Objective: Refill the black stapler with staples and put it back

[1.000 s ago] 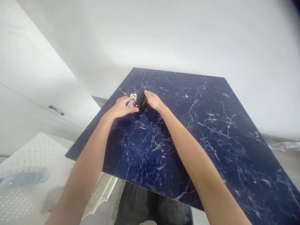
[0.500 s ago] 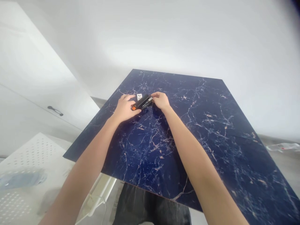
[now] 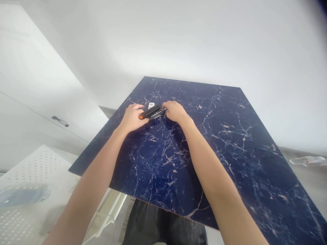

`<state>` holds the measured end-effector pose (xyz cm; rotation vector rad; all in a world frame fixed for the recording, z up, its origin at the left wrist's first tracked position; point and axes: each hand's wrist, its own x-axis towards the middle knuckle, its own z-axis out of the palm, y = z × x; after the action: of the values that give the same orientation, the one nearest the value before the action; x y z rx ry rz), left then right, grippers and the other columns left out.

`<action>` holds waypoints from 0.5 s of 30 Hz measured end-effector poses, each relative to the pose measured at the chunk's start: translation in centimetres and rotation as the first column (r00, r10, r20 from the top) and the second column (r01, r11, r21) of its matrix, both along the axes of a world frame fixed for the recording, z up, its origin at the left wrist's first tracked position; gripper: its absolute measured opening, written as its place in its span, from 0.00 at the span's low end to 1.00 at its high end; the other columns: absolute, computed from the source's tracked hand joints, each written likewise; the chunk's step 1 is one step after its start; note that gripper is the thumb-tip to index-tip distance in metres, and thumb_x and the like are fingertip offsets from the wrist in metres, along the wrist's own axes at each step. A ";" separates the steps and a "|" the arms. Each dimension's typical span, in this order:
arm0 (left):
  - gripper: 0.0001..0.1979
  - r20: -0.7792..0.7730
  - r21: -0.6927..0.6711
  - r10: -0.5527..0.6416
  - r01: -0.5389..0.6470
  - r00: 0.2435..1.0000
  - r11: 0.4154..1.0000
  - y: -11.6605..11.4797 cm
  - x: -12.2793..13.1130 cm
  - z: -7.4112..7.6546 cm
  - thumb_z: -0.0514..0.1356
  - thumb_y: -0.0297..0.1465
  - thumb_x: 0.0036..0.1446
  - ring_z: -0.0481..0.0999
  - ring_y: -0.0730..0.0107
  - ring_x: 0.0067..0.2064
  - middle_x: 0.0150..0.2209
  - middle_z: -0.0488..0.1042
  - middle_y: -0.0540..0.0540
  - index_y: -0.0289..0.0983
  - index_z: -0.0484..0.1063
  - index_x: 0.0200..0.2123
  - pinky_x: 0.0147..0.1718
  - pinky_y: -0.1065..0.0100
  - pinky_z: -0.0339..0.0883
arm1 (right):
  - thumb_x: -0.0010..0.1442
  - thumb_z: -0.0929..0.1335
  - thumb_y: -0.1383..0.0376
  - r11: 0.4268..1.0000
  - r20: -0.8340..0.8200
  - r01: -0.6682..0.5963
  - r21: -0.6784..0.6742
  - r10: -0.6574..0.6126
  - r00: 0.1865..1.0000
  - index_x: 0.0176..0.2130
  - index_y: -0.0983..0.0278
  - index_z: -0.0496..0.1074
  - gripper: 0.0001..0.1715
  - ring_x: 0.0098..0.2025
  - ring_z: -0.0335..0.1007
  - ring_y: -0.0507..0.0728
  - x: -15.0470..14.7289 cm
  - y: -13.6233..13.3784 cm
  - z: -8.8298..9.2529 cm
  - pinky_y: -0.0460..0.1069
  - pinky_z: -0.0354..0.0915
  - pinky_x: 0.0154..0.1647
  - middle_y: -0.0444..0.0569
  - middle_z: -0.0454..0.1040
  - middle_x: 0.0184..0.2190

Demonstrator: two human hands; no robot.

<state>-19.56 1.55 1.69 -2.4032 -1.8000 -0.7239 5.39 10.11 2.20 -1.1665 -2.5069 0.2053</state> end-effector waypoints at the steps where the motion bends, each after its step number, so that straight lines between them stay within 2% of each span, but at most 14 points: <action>1: 0.13 -0.003 0.003 -0.006 0.006 1.000 1.000 0.0 0.0 0.0 0.67 0.42 0.56 0.71 0.45 0.61 0.59 0.77 0.41 0.38 0.83 0.35 0.63 0.45 0.64 | 0.57 0.62 0.80 1.000 0.023 -0.027 0.011 0.026 0.999 0.49 0.60 0.78 0.27 0.51 0.70 0.64 0.0 0.0 0.0 0.56 0.66 0.55 0.52 0.78 0.50; 4: 0.14 -0.006 0.005 -0.015 0.015 1.000 1.000 0.1 -0.1 -0.1 0.66 0.42 0.56 0.72 0.45 0.61 0.59 0.77 0.41 0.38 0.83 0.36 0.64 0.47 0.64 | 0.57 0.63 0.80 0.996 0.075 -0.089 0.030 0.086 0.993 0.47 0.61 0.77 0.25 0.50 0.70 0.63 -0.2 -0.2 0.0 0.56 0.66 0.54 0.52 0.78 0.50; 10: 0.14 -0.014 -0.017 0.002 -0.003 1.000 1.000 0.0 0.1 0.1 0.65 0.44 0.57 0.71 0.44 0.62 0.59 0.77 0.41 0.39 0.82 0.36 0.64 0.46 0.64 | 0.60 0.64 0.77 0.994 0.118 0.016 0.109 -0.029 0.993 0.47 0.60 0.76 0.21 0.48 0.70 0.66 -0.7 -1.0 0.1 0.58 0.66 0.50 0.54 0.79 0.44; 15: 0.15 -0.018 -0.028 0.003 -0.003 1.000 1.000 -0.1 0.2 0.2 0.65 0.44 0.57 0.73 0.45 0.61 0.59 0.77 0.41 0.39 0.82 0.36 0.63 0.46 0.64 | 0.60 0.65 0.74 0.993 0.027 0.079 0.089 -0.082 0.996 0.49 0.61 0.75 0.19 0.46 0.73 0.67 -0.3 -0.5 0.1 0.57 0.68 0.46 0.56 0.80 0.42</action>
<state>-19.32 1.47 1.94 -2.4156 -1.8186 -0.6800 5.08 9.64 2.29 -1.2408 -2.4628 0.0553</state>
